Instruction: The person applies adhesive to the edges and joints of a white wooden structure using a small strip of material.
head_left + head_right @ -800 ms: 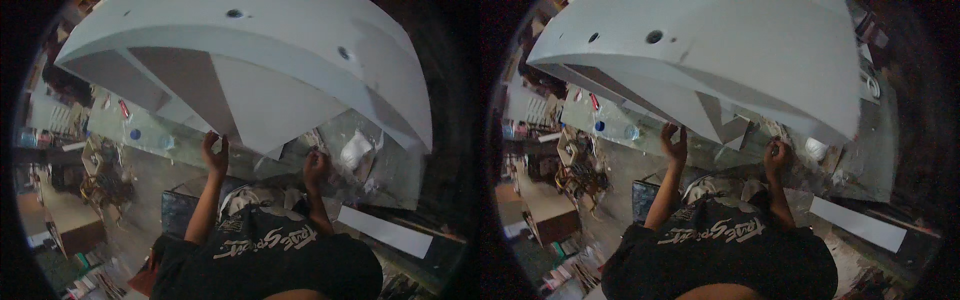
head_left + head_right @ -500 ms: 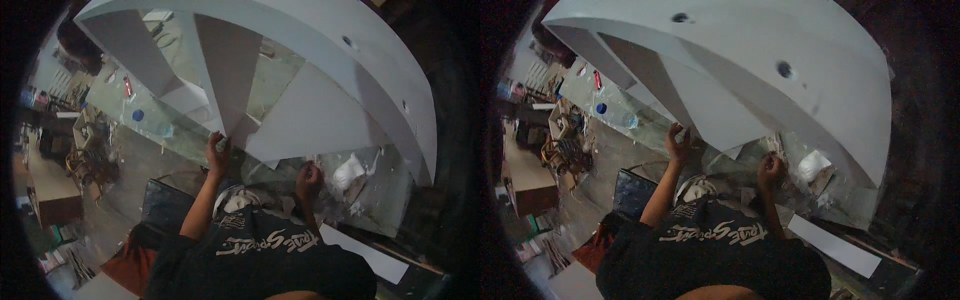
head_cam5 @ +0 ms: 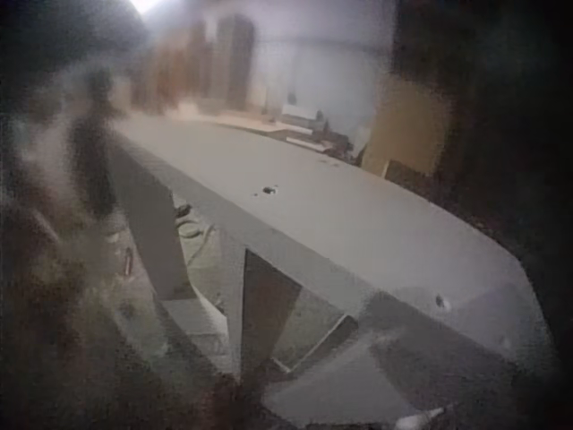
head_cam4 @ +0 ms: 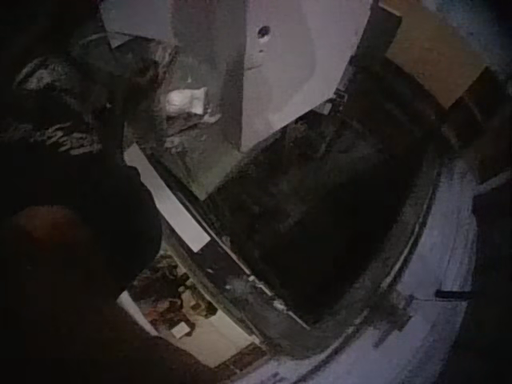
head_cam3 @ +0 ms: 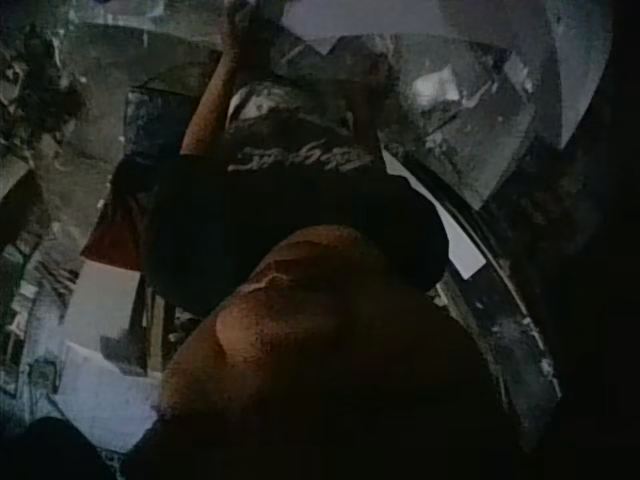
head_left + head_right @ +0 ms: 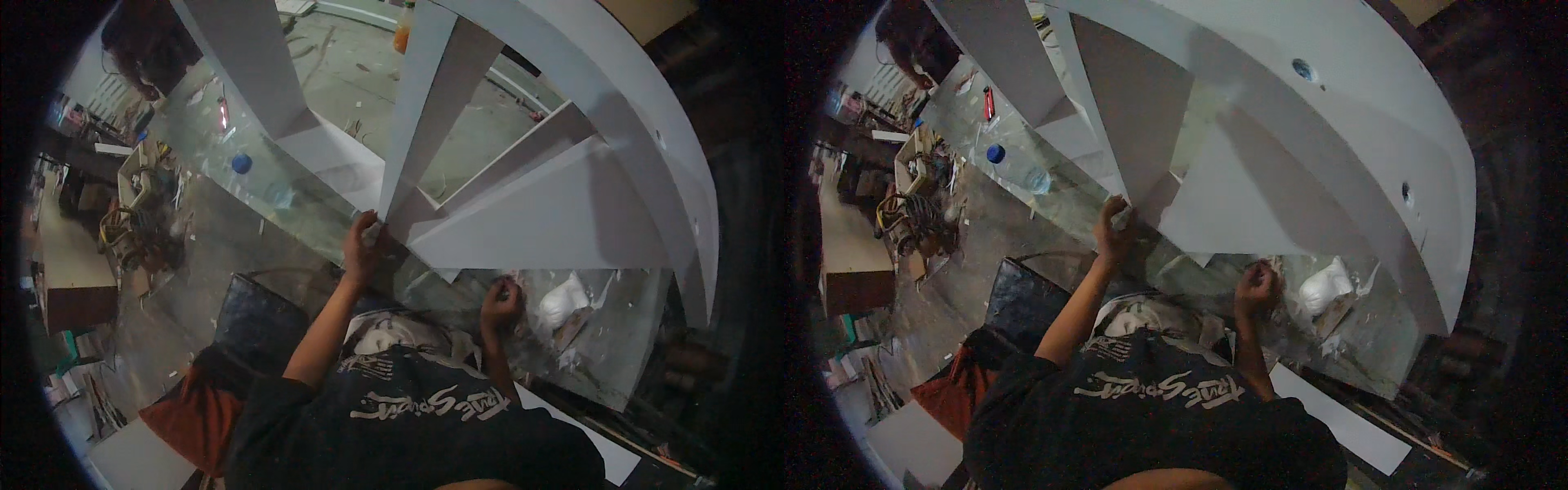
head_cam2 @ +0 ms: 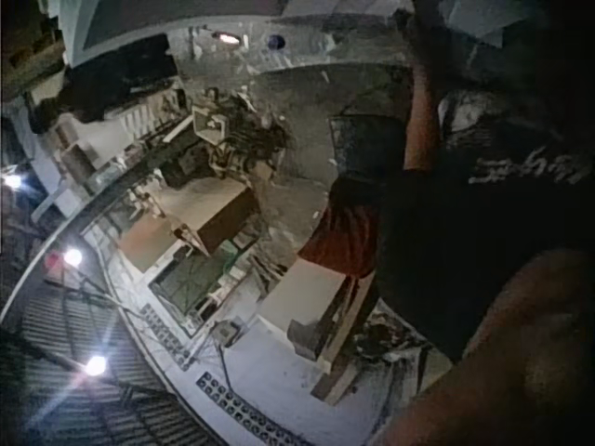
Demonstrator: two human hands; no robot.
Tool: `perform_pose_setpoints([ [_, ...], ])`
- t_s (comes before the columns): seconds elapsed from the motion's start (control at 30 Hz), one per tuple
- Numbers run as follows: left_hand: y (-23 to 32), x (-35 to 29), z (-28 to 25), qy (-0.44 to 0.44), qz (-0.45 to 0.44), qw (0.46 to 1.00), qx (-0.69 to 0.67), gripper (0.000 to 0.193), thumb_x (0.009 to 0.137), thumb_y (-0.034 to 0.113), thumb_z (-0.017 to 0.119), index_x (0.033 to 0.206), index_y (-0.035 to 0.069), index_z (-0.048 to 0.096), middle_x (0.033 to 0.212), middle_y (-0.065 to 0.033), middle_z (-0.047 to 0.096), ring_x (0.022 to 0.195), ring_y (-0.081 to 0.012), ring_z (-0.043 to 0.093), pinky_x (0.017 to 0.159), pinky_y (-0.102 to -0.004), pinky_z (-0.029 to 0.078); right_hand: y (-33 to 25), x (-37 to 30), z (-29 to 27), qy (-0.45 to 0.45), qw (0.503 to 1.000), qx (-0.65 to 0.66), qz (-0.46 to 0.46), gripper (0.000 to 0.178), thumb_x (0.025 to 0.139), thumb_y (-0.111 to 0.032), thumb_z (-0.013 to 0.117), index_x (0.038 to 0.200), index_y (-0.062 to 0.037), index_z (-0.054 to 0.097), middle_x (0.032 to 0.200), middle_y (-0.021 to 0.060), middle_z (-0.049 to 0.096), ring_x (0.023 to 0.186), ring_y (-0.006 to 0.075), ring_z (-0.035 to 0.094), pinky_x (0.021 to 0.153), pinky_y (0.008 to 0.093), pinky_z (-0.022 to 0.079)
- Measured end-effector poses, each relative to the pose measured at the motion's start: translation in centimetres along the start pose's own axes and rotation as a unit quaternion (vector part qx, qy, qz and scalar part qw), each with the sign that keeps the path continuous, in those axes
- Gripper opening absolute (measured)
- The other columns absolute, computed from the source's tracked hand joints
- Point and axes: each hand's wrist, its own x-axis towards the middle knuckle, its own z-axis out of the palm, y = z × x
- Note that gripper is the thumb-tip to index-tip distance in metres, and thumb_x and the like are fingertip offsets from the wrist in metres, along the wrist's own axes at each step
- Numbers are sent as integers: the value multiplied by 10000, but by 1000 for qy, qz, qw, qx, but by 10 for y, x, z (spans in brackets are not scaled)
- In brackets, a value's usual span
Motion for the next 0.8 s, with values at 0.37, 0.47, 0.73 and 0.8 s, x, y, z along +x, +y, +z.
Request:
perform_pose_setpoints([
  [0.37, -12, 7, -8, -57, -44, 996, -43, 442, 764, 43, 765, 1167, 31, 586, 1054, -143, 682, 937, -255, 676, 817, -357, 532, -15, 5, 5, 30, 998, -61, -4, 126, 814, -209, 643, 828, -85, 660, 757, 88, 631, 715, 324, 591, 671, 450, 462],
  [0.47, -9, 11, -10, -88, -44, 994, -39, 433, 771, 45, 762, 1167, 32, 585, 1064, -141, 685, 934, -258, 686, 806, -364, 538, -4, 6, 9, 28, 993, -115, -16, 127, 795, -208, 642, 813, -84, 664, 754, 87, 624, 721, 329, 583, 684, 463, 457],
  [0.73, -21, 22, -21, -135, -54, 985, -95, 423, 817, 15, 692, 1215, 53, 551, 1045, -161, 695, 915, -257, 695, 807, -353, 527, -32, 7, 3, 33, 991, -130, -2, 141, 795, -226, 642, 738, -98, 646, 739, 87, 619, 725, 325, 595, 678, 471, 459],
  [0.8, -17, 25, -26, -155, -78, 977, -123, 417, 820, 13, 685, 1211, 57, 549, 1028, -159, 695, 905, -248, 690, 803, -348, 526, -35, 5, 3, 26, 990, -136, 11, 138, 792, -226, 642, 734, -100, 643, 738, 83, 626, 726, 326, 598, 680, 475, 461],
])
